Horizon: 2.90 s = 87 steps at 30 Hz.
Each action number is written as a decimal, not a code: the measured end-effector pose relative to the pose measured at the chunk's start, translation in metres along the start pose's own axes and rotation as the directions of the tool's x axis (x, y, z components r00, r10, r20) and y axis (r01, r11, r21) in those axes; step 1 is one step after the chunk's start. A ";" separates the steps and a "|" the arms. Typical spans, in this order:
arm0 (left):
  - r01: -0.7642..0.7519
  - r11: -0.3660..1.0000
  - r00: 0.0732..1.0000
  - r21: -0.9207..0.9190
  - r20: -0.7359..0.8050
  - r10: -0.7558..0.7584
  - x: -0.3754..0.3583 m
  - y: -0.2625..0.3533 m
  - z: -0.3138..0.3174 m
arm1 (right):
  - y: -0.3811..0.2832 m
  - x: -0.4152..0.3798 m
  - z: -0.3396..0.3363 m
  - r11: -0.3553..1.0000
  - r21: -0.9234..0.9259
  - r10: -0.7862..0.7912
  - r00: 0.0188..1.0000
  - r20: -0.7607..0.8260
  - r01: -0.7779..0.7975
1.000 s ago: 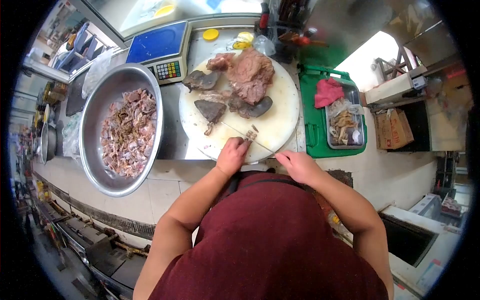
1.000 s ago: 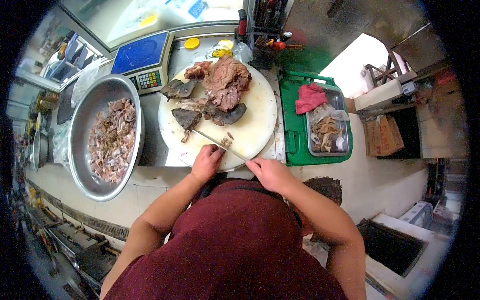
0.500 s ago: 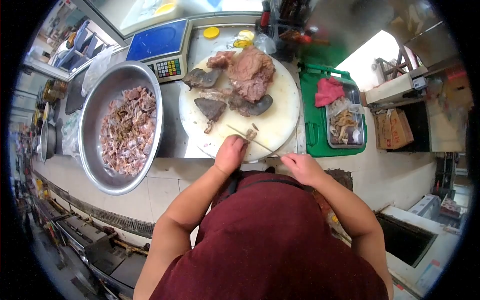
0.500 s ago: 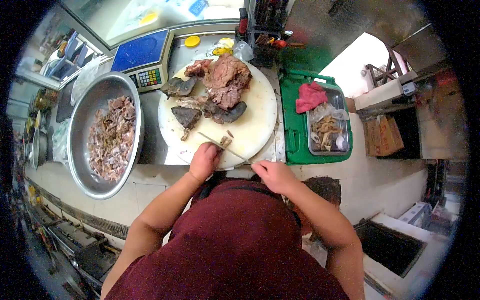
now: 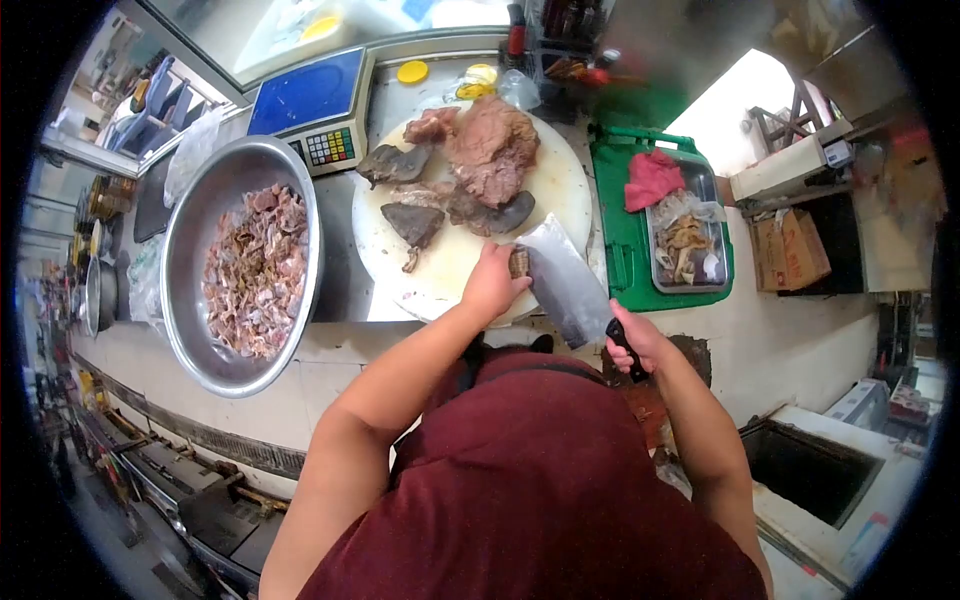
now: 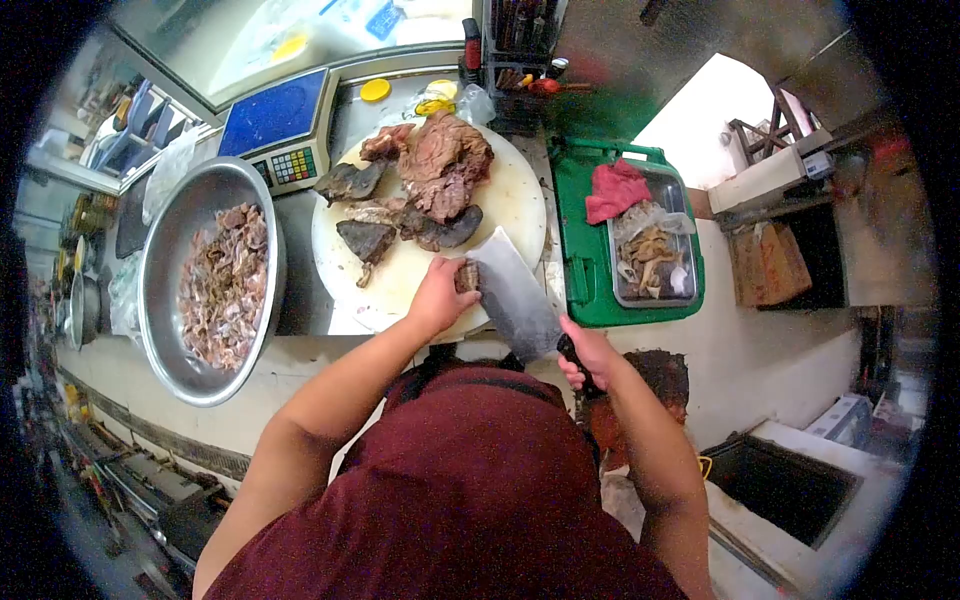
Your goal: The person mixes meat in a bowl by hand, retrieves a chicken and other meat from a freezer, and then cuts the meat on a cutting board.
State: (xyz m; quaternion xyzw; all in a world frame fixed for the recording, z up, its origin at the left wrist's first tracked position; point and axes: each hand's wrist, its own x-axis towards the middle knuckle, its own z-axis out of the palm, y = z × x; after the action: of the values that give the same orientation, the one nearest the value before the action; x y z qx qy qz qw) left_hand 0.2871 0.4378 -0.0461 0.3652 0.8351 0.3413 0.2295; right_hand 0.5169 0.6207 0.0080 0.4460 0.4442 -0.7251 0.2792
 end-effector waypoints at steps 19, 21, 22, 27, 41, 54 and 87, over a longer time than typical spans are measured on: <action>-0.236 0.674 0.548 -0.700 -0.669 -0.502 -0.095 -0.070 -0.223 | -0.123 -0.039 0.185 0.629 -0.535 -0.482 0.823 0.300 0.563; -0.221 0.473 0.477 -0.853 -0.517 -0.711 -0.116 -0.091 -0.264 | -0.123 -0.036 0.187 0.608 -0.548 -0.485 0.815 0.318 0.575; -0.221 0.536 0.419 -0.815 -0.576 -0.702 -0.128 -0.106 -0.275 | -0.121 -0.035 0.185 0.627 -0.542 -0.494 0.824 0.278 0.559; -0.129 0.747 0.379 -0.653 -0.728 -0.571 -0.147 -0.110 -0.254 | -0.095 -0.025 0.134 0.631 -0.608 -0.533 0.839 0.111 0.481; -0.279 0.787 0.927 0.549 -0.058 0.369 0.011 -0.091 -0.137 | -0.031 -0.018 0.065 0.578 -0.767 -0.557 0.822 -0.121 0.279; 0.377 0.882 0.923 0.281 -0.035 -0.384 -0.014 -0.061 -0.119 | -0.023 -0.026 0.062 0.587 -0.774 -0.487 0.867 -0.103 0.238; -0.286 0.884 0.903 0.371 -0.205 0.378 -0.069 -0.067 -0.084 | -0.059 -0.017 0.113 0.400 -0.868 -0.614 0.789 -0.015 0.295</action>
State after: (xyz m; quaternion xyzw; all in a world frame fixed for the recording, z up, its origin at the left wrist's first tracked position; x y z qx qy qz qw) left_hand 0.2468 0.3173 -0.0305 0.4871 0.8282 0.2768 -0.0143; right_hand 0.4328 0.5467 0.0698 0.2330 0.8773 -0.3866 0.1633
